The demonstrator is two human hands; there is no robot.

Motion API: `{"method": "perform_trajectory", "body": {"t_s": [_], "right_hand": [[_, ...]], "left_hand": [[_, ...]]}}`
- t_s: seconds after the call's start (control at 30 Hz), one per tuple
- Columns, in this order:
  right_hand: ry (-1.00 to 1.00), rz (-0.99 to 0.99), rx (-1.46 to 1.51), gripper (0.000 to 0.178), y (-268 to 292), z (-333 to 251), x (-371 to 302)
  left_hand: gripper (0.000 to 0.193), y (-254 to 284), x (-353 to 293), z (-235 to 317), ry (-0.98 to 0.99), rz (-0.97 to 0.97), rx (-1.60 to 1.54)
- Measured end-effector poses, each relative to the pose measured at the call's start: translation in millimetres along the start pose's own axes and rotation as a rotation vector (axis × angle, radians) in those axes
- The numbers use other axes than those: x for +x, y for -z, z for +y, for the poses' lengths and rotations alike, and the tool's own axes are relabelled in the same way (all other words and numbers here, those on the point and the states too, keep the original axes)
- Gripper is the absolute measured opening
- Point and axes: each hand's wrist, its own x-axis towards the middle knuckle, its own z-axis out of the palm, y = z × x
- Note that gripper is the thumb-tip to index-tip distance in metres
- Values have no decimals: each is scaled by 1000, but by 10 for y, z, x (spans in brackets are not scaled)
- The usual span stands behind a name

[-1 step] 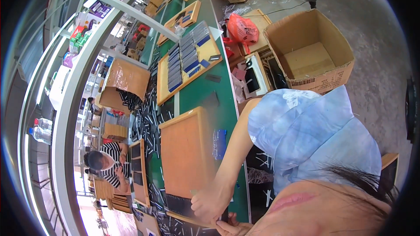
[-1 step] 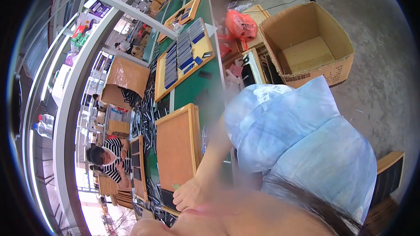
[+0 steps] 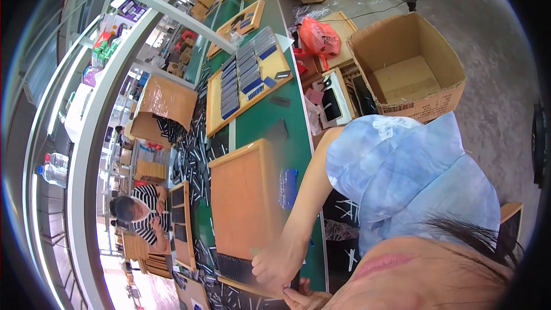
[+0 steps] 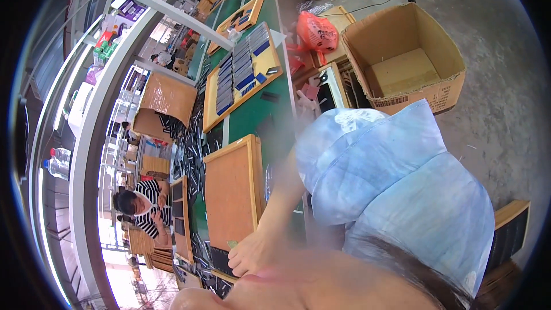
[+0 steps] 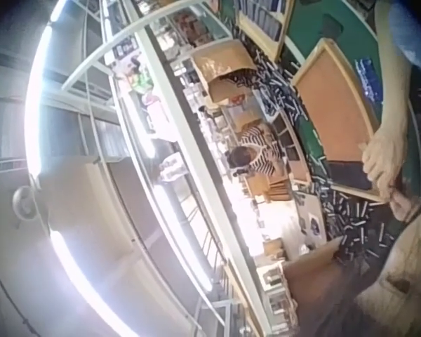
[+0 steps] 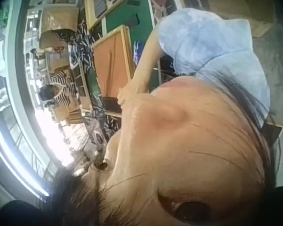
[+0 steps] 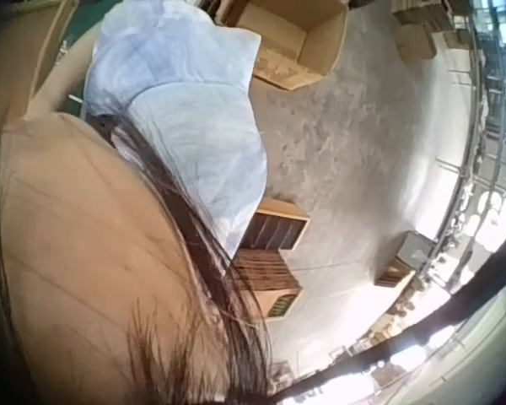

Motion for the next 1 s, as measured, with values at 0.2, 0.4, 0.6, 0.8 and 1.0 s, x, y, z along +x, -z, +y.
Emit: {"method": "perform_trajectory", "body": {"t_s": [0.2,0.4,0.6,0.8,1.0], "right_hand": [[171,-92,258,32,138,-184,-280],[101,-362,382,43,178,-382,-458],[-52,-624,417,23,141,-418,-604],[-165,-566,533,21,230,-220,-629],[-431,-336,653,21,294,-41,-766]], "left_hand": [[43,89,-165,-114,69,37,-42],[43,37,-274,-161,124,43,-109],[43,6,-325,-213,175,58,-165],[40,-207,-105,661,-112,249,-92],[36,-457,980,1548,-902,557,34]]}}
